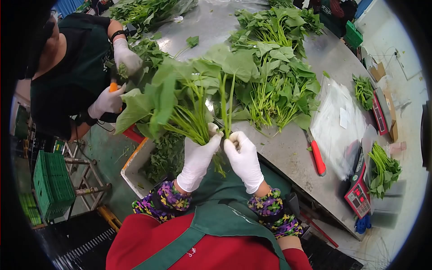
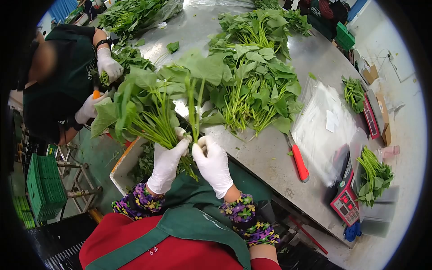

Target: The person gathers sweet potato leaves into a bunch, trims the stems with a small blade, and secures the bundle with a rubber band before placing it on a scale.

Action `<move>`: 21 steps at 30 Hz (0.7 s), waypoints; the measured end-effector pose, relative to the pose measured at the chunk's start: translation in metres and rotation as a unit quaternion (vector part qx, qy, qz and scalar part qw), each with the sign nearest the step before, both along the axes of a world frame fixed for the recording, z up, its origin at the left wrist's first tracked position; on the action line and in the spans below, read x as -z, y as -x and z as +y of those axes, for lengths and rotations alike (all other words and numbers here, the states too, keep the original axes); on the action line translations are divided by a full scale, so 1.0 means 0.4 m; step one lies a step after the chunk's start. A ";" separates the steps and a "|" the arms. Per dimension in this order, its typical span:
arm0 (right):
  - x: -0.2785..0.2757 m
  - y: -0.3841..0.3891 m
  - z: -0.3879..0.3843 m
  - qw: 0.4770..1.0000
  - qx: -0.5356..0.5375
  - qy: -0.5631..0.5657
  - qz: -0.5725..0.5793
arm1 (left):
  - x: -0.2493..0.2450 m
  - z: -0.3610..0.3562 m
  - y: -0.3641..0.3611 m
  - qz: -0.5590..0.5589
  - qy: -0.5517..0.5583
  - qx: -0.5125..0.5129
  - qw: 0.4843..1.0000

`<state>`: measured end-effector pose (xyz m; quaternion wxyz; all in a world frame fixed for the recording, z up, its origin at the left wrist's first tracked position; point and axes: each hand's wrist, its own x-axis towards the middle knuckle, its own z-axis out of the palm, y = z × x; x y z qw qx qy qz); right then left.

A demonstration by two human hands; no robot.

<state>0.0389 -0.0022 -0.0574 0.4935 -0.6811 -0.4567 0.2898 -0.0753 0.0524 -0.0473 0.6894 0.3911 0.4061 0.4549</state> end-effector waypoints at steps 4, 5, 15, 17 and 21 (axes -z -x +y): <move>0.013 -0.020 0.008 0.990 0.000 0.010 0.142 | -0.005 -0.009 -0.001 0.023 0.012 -0.010 1.000; 0.014 -0.021 0.008 0.985 -0.019 0.016 0.168 | -0.008 0.005 0.008 0.003 0.030 -0.035 0.999; 0.002 0.000 -0.013 0.973 -0.106 0.029 0.205 | 0.002 0.029 0.007 -0.082 0.013 0.007 0.997; -0.005 -0.004 -0.015 0.973 -0.109 0.034 0.202 | -0.002 0.030 0.004 -0.078 0.007 0.002 0.997; 0.005 -0.006 -0.018 0.971 -0.133 0.041 0.196 | -0.006 0.026 0.013 -0.085 0.008 0.012 0.996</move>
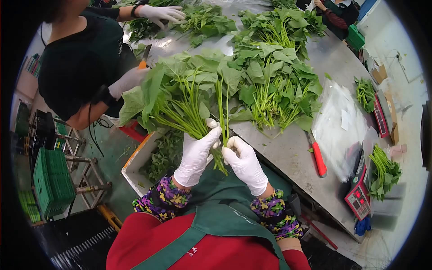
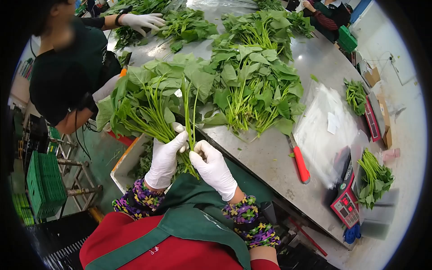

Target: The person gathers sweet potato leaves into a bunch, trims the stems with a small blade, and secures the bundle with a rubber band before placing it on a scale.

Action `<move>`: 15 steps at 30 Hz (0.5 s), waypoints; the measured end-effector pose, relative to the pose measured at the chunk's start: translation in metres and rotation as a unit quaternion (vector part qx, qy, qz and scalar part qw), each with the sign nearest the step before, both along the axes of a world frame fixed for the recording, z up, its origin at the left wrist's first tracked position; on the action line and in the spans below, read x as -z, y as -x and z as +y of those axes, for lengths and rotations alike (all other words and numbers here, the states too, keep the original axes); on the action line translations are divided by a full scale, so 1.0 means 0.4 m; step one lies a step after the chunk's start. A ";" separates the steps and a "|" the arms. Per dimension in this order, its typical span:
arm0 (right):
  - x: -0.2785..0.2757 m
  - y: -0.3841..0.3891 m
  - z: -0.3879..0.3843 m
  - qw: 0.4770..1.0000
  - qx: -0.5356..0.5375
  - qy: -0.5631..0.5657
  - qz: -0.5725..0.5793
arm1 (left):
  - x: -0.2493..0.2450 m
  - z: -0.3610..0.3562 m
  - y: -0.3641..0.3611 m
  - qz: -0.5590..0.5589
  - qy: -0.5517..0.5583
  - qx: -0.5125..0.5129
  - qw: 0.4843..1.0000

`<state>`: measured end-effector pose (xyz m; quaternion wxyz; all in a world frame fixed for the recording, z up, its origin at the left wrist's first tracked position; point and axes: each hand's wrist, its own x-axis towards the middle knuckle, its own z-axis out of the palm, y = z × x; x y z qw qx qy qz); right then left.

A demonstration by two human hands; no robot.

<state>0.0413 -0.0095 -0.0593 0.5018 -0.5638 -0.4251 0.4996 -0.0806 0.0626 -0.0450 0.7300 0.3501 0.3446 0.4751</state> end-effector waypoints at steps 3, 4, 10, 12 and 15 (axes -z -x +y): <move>0.000 0.004 0.001 1.000 0.000 0.007 -0.009 | 0.004 0.000 -0.002 0.008 -0.029 -0.001 1.000; -0.005 0.005 -0.001 1.000 0.000 0.006 -0.009 | 0.001 0.001 -0.005 0.029 -0.021 -0.013 0.999; -0.014 0.004 -0.007 0.988 0.014 -0.040 -0.149 | 0.013 0.050 0.017 0.047 0.006 -0.023 0.999; -0.011 -0.002 -0.012 0.976 -0.029 -0.037 -0.214 | 0.010 0.053 0.024 0.035 0.016 0.004 0.999; -0.004 -0.007 -0.010 0.971 -0.015 -0.039 -0.234 | 0.000 0.055 0.026 -0.012 0.025 0.012 1.000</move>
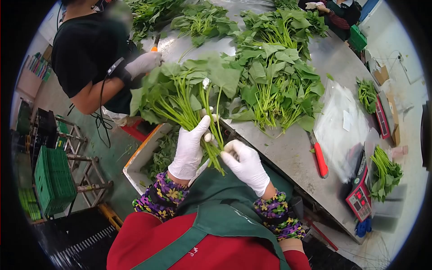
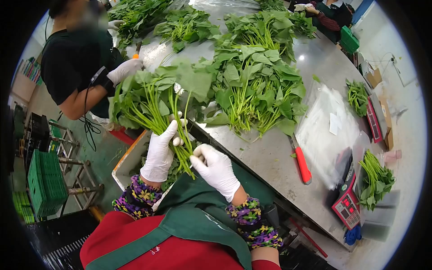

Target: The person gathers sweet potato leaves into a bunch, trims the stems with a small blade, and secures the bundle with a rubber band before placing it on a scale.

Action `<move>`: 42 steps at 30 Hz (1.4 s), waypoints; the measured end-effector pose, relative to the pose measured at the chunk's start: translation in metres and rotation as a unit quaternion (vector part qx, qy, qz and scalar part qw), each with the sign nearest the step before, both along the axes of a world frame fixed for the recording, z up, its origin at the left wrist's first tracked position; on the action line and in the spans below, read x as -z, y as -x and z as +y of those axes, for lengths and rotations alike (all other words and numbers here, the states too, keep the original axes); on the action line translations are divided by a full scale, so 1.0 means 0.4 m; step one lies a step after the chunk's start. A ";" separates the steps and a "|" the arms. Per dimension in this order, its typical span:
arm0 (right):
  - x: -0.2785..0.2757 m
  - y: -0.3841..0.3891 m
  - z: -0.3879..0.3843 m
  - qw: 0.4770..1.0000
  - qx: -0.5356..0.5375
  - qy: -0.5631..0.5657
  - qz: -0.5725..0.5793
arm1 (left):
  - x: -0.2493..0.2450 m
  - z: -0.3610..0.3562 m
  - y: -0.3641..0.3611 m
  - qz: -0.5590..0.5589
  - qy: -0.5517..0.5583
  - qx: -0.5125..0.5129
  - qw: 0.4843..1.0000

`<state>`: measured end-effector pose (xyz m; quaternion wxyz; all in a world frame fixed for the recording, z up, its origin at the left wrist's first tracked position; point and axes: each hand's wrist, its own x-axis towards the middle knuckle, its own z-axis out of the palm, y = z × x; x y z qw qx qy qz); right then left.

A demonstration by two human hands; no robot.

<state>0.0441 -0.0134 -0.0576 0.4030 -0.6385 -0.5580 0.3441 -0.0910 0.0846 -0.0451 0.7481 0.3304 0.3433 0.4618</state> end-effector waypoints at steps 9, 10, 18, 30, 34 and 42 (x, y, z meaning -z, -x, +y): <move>-0.074 0.003 0.072 0.940 0.107 -0.217 -0.241 | 0.010 -0.048 -0.030 -0.034 0.014 0.004 0.999; -0.074 0.003 0.078 0.930 0.121 -0.212 -0.273 | 0.000 -0.055 -0.031 -0.034 0.016 0.001 0.999; -0.063 -0.009 0.076 0.925 0.107 -0.204 -0.302 | -0.002 -0.084 -0.037 0.079 -0.056 -0.020 0.995; -0.060 0.001 0.063 0.947 0.109 -0.192 -0.236 | 0.007 -0.089 -0.035 0.019 -0.034 -0.021 0.999; -0.070 -0.008 0.061 0.931 0.086 -0.197 -0.294 | 0.004 -0.097 -0.040 0.017 -0.044 -0.020 0.999; -0.082 -0.014 0.059 0.937 0.191 -0.204 -0.209 | -0.014 -0.094 -0.041 -0.027 -0.032 -0.058 0.997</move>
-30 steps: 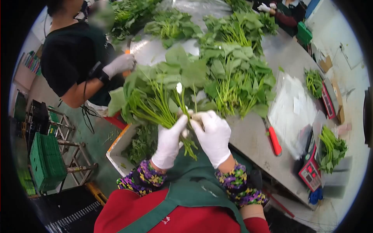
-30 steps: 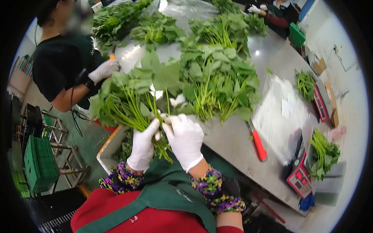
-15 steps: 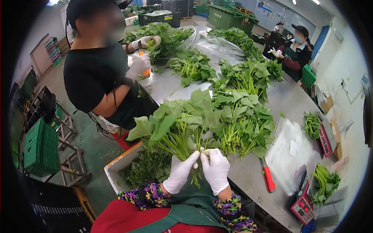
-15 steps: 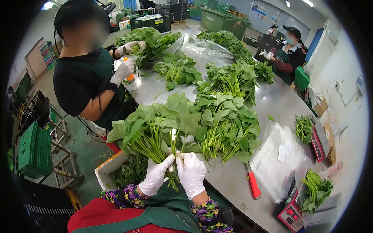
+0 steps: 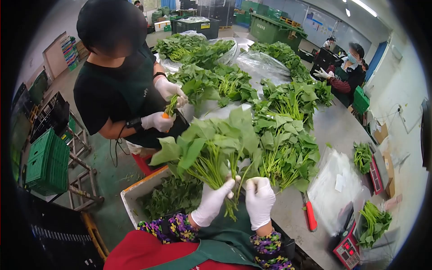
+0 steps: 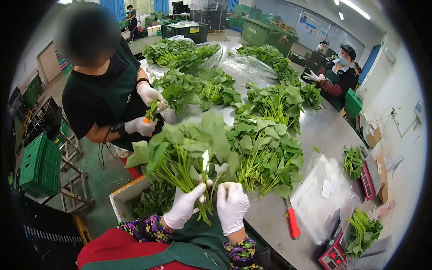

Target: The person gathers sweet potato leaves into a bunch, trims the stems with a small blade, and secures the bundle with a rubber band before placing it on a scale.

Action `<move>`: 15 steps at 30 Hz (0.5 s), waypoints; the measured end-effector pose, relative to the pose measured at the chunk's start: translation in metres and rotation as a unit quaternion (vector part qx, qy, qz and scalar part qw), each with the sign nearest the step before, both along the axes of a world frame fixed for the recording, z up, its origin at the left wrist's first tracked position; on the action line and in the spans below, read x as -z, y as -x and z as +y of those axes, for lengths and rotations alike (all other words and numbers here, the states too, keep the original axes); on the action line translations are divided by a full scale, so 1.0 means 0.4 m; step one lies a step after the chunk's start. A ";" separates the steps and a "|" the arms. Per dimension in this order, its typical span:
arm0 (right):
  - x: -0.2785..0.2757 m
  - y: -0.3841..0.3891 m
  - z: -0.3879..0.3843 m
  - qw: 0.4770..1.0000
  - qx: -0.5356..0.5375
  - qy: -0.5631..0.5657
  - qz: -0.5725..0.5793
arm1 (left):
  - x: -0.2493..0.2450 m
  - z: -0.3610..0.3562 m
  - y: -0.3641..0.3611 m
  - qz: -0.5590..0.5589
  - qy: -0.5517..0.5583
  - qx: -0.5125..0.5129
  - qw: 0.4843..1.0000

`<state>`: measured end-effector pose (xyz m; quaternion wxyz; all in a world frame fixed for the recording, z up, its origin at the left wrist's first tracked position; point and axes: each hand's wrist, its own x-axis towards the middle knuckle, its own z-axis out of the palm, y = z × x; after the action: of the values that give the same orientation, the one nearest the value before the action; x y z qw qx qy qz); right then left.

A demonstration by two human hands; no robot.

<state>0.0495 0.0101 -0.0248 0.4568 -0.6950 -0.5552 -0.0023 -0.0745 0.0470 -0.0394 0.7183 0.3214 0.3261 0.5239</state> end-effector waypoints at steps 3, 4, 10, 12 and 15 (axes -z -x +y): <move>-0.013 -0.034 -0.014 0.991 -0.039 0.058 0.111 | -0.010 0.043 0.012 0.007 0.001 -0.025 1.000; 0.002 -0.045 -0.017 0.991 -0.053 0.070 0.101 | -0.034 0.049 0.012 -0.012 0.001 -0.046 0.999; 0.059 -0.038 -0.036 0.944 -0.167 0.126 0.256 | 0.012 0.078 0.033 -0.061 0.036 -0.027 0.997; 0.053 -0.026 -0.037 0.939 -0.191 0.116 0.262 | 0.019 0.075 0.029 -0.062 0.037 -0.026 0.997; 0.037 -0.011 -0.032 0.933 -0.193 0.147 0.266 | 0.032 0.081 0.028 -0.057 0.032 -0.014 0.998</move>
<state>0.0540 -0.0027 -0.0397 0.4721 -0.6090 -0.5311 0.3525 -0.0857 0.0794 -0.0523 0.7382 0.2635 0.3052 0.5407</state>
